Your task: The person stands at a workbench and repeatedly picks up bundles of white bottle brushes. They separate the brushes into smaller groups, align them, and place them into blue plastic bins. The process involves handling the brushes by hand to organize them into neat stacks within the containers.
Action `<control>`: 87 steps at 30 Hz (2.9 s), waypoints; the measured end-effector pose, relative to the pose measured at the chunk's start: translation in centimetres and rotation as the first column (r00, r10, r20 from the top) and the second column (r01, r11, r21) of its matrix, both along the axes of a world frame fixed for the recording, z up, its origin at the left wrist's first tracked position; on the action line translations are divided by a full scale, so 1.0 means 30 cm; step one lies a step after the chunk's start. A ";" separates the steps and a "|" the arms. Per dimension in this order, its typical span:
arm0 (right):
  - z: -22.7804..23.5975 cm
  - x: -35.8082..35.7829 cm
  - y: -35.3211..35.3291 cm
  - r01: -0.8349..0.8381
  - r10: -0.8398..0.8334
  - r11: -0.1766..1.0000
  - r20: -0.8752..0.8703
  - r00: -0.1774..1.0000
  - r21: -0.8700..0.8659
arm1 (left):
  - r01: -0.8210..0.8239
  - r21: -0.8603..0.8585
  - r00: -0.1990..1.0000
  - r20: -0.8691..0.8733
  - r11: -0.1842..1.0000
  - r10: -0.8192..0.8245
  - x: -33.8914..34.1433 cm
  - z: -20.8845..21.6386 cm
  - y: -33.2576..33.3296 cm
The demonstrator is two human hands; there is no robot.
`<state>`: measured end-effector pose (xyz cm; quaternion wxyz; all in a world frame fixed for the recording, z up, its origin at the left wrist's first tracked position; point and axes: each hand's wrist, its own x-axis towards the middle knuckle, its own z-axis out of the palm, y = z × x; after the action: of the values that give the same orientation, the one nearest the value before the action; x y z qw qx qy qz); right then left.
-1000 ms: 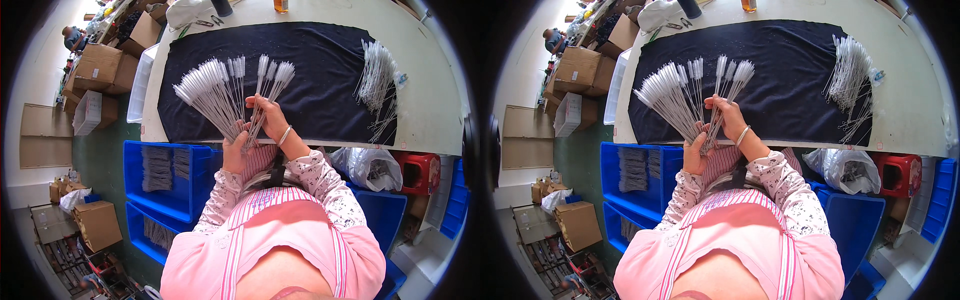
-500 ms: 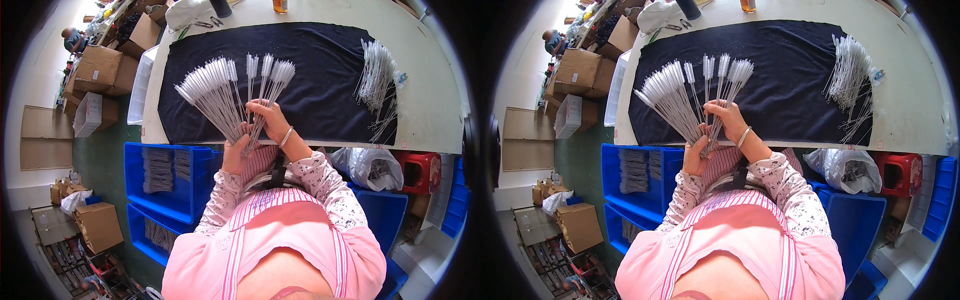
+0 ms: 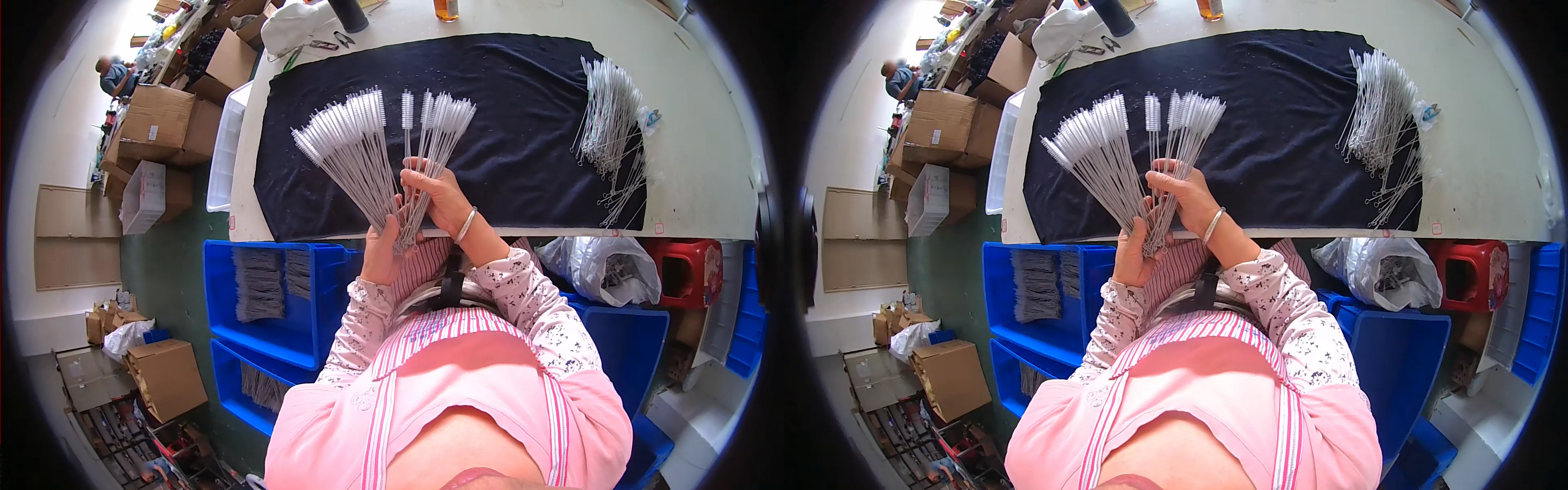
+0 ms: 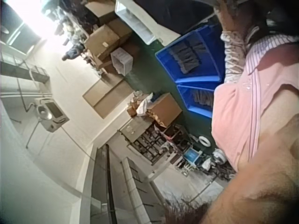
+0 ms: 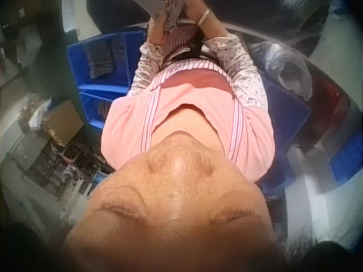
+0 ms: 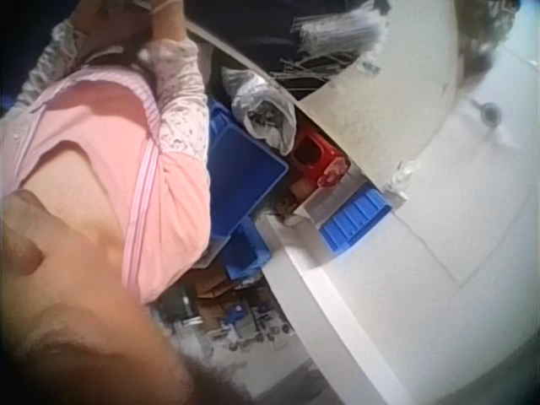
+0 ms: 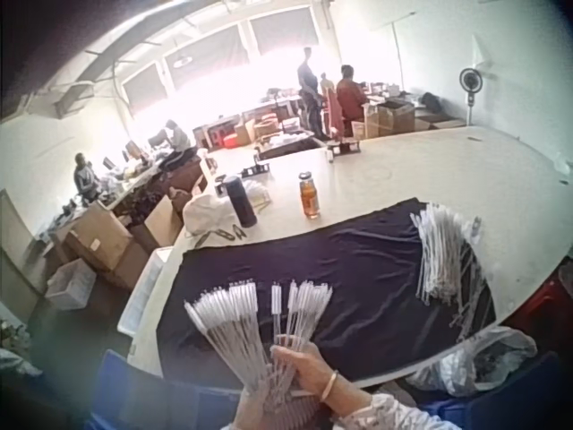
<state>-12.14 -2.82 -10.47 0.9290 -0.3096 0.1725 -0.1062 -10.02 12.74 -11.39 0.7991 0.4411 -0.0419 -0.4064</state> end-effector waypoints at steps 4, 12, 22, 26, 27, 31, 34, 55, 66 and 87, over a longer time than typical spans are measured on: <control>-0.027 0.003 -0.014 -0.033 0.033 0.999 -0.009 0.999 0.011 | -0.037 0.106 0.999 0.037 0.994 0.033 -0.011 0.009 -0.014; -0.068 0.021 -0.025 -0.002 -0.001 0.998 0.036 0.999 0.065 | -0.130 0.127 0.990 0.074 0.983 0.121 -0.029 0.005 -0.051; -0.061 0.019 -0.028 -0.029 0.023 0.988 0.045 0.999 0.148 | -0.150 0.052 0.989 0.007 0.987 0.150 -0.038 0.013 -0.045; -0.059 0.031 -0.024 -0.093 0.082 0.987 0.087 0.993 0.131 | -0.146 0.045 0.989 -0.029 0.988 0.148 -0.044 0.008 -0.041; -0.052 0.032 -0.025 -0.101 0.091 0.987 0.087 0.992 0.128 | -0.147 0.042 0.988 -0.049 0.988 0.149 -0.047 0.009 -0.040; -0.048 0.028 -0.018 -0.081 0.067 0.986 0.098 0.993 0.145 | -0.139 0.034 0.990 -0.015 0.990 0.140 -0.039 -0.003 -0.033; -0.069 0.024 -0.027 -0.146 0.137 0.987 0.118 0.984 0.070 | -0.152 0.027 0.988 0.005 0.988 0.152 -0.037 -0.003 -0.034; 0.013 -0.056 0.061 0.408 -0.411 0.904 -0.006 0.912 0.124 | -0.371 0.056 0.929 0.019 0.927 0.371 -0.045 0.010 -0.062; 0.019 -0.097 -0.226 0.321 -0.479 0.805 -0.227 0.848 -0.499 | -0.584 0.043 0.798 0.211 0.811 0.564 0.066 0.006 0.058; 0.091 0.073 0.055 0.087 -0.041 0.622 0.078 0.996 -0.778 | -0.348 0.016 0.928 0.148 0.937 0.342 -0.008 0.054 -0.006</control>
<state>-9.94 -1.17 -7.72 0.7031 -0.6721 0.0956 -0.2115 -10.27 12.56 -9.77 0.8436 0.4861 -0.0126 -0.2278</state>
